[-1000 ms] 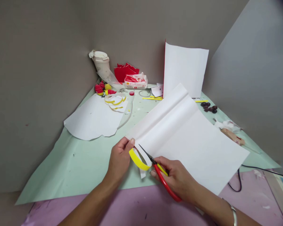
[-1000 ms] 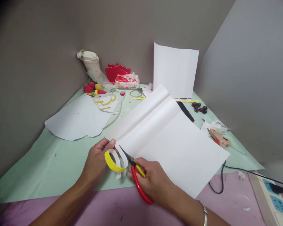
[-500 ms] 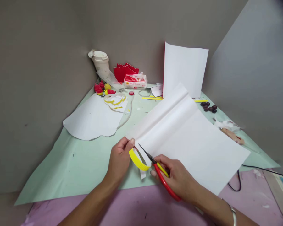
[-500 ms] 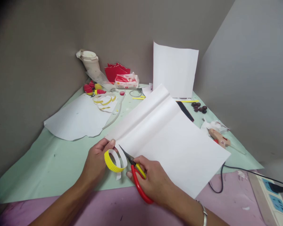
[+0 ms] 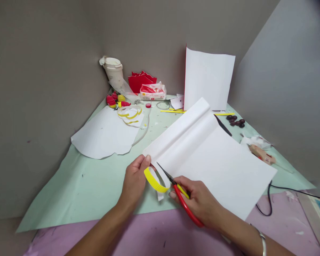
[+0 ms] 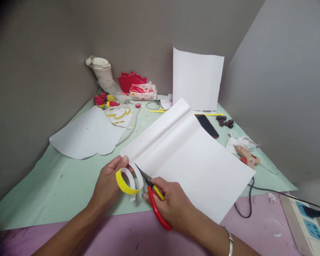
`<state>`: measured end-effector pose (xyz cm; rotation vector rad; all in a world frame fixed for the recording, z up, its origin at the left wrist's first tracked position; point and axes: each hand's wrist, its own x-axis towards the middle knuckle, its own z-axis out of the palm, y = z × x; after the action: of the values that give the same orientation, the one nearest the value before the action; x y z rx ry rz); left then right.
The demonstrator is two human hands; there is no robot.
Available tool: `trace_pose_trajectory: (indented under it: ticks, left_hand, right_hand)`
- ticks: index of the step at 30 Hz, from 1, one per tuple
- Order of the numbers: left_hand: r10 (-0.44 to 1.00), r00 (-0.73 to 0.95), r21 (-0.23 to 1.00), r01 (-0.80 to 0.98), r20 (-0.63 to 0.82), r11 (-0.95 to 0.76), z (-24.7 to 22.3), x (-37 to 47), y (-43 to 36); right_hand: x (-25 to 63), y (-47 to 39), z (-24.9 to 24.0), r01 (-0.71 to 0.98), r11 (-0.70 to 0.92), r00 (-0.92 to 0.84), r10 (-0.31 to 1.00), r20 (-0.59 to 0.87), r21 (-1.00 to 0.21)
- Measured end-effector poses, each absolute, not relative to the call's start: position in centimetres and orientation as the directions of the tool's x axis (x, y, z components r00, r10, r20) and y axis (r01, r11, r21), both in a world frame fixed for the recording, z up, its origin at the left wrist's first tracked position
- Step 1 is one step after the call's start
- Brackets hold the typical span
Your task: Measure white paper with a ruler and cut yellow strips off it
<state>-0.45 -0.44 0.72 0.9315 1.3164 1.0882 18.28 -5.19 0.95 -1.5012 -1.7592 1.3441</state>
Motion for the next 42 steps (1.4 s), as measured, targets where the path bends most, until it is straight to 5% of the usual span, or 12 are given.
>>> trace_pose_trajectory:
  ticks: [26,42]
  left_hand:
    - [0.967,-0.120,0.974,-0.043,-0.226,0.222,-0.2,-0.5,0.0]
    - [0.970,-0.094,0.972,-0.096,-0.225,0.217,-0.2,-0.7,0.2]
  right_hand:
    - [18.4,-5.2,1.2,0.525,-0.138,-0.261,0.913,-0.313,-0.840]
    - [18.6,-4.9,1.2,0.248,-0.290,-0.401,0.838,-0.370,-0.924]
